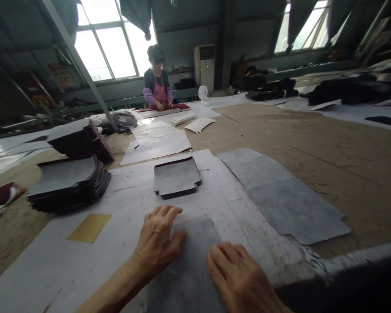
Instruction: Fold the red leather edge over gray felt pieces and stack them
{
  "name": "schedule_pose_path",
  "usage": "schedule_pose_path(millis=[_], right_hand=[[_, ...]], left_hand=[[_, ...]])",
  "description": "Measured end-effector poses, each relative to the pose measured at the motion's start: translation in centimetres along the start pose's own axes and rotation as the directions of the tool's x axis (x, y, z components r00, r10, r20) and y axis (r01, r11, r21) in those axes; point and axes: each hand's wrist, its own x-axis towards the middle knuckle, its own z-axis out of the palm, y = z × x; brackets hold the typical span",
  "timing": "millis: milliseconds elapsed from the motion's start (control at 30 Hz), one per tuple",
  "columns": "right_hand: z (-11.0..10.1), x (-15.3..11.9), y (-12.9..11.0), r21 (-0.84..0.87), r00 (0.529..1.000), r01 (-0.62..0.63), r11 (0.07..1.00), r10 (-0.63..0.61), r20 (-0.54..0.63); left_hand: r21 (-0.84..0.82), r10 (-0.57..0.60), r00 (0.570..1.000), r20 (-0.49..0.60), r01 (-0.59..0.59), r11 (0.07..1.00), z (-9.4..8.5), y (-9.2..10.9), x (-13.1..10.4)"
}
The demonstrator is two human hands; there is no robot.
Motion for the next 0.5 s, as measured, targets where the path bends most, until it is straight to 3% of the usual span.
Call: schedule_pose_path(millis=[100, 200, 300, 400, 500], right_hand=[[0.2, -0.8, -0.5, -0.124, 0.998, 0.001, 0.992, -0.008, -0.057], [0.2, -1.2, -0.8, -0.165, 1.000, 0.014, 0.986, -0.017, -0.013], [0.3, -1.2, -0.9, -0.177, 0.995, -0.019, 0.984, 0.002, -0.096], [0.7, -1.1, -0.9, -0.203, 0.995, -0.014, 0.979, -0.006, -0.099], [1.1, -1.1, -0.8, -0.180, 0.989, -0.013, 0.984, -0.014, -0.146]], left_hand=[[-0.011, 0.085, 0.993, 0.079, -0.085, 0.996, 1.4, 1.9, 1.4], [-0.041, 0.120, 0.984, 0.130, -0.116, 0.992, 2.0, 2.8, 2.5], [-0.079, 0.126, 0.978, 0.164, -0.115, 0.990, 2.2, 2.9, 3.5], [-0.120, 0.108, 0.980, 0.167, -0.088, 0.989, 2.4, 2.7, 4.0], [-0.198, 0.106, 0.989, 0.105, -0.084, 0.977, 3.0, 2.4, 3.7]])
